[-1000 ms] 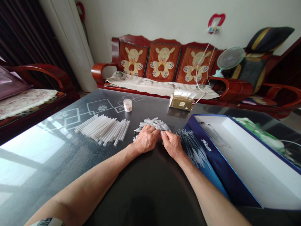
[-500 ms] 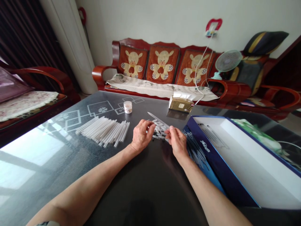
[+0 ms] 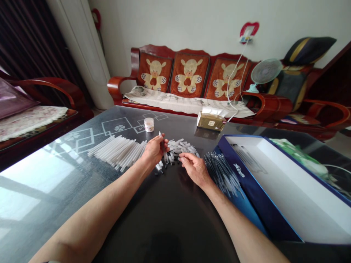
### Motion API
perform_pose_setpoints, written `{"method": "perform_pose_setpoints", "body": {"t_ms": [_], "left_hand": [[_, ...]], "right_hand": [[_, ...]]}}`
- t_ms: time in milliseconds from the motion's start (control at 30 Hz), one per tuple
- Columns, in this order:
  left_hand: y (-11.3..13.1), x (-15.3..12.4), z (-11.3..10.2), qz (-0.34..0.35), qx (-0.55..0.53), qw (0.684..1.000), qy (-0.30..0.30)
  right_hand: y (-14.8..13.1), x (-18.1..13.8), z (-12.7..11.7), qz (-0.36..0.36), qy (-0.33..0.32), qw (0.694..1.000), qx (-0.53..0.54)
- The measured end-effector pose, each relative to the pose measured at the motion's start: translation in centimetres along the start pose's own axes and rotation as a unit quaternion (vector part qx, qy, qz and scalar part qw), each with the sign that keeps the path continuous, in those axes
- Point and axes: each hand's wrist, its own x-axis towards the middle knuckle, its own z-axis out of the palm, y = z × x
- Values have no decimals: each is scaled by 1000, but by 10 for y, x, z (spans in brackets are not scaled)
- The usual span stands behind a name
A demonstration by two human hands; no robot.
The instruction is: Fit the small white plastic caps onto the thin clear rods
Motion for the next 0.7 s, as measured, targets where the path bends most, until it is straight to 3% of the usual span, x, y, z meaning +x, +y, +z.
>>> {"method": "perform_pose_setpoints", "body": {"t_ms": [67,133,233,300,367,467,700], "left_hand": [[1,3,-5,65,106,992,10],[-1,4,-11,186,272,944,15],[-6,-1,-18,360,499,789,2],[-10,-4,-21,411,593,692,-22],[-14,-6,-23,433,647,627,-37],[-15,-4,-25,441,673,594,-28],[-13,0,-29,437,677,592,-12]], "right_hand": [[7,4,-8,-28,67,996,-56],[14,8,-19,-57,122,982,-133],[25,12,-35,-73,145,958,-236],[30,12,-41,-63,141,949,-275],[34,11,-44,-49,136,946,-291],[36,9,-42,-43,124,946,-296],[19,3,-31,-98,28,947,-306]]}}
